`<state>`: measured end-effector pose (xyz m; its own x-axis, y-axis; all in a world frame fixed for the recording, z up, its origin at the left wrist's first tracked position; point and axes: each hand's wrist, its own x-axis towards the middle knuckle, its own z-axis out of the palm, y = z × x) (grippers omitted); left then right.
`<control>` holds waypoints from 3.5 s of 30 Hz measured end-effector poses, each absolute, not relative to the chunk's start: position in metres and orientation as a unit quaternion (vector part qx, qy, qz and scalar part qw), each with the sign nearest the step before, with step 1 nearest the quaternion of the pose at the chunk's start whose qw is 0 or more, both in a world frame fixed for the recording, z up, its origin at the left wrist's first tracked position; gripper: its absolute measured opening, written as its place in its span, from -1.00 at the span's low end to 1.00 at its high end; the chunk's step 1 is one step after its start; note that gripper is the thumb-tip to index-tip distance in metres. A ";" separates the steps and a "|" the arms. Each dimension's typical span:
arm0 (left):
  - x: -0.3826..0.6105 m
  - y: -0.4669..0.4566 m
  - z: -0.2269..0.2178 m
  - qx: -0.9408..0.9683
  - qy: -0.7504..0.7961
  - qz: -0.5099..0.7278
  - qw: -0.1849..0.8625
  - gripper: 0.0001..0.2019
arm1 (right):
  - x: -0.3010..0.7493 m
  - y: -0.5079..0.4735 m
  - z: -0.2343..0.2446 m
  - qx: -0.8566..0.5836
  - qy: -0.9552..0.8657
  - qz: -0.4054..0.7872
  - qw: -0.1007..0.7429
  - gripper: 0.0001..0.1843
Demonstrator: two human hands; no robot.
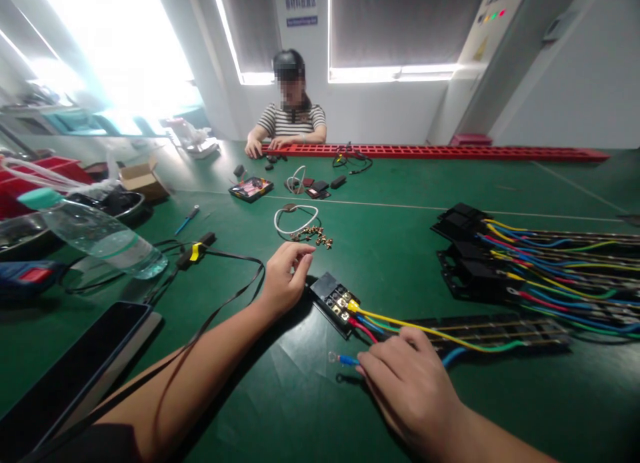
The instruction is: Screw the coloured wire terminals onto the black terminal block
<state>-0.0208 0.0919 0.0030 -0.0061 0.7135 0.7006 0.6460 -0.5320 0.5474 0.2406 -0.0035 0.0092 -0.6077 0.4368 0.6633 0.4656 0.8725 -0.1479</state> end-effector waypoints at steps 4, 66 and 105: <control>-0.018 0.089 0.004 0.715 0.447 0.536 -0.026 -0.83 | 0.241 -0.003 0.015 -0.247 -0.881 -0.018 0.403 -0.85; 0.006 0.061 0.011 0.867 0.202 0.452 -0.053 -0.81 | 0.242 0.002 0.007 -0.304 -0.879 0.018 0.367 -0.66; 0.005 0.064 0.004 0.872 0.180 0.454 -0.036 -0.81 | 0.242 0.004 0.006 -0.287 -0.879 0.000 0.380 -0.67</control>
<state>0.0051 0.0640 0.0044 0.5231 0.2804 0.8048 0.3460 -0.9329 0.1001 0.2425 0.0044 0.0062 -0.5465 0.5053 0.6678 0.5050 0.8350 -0.2186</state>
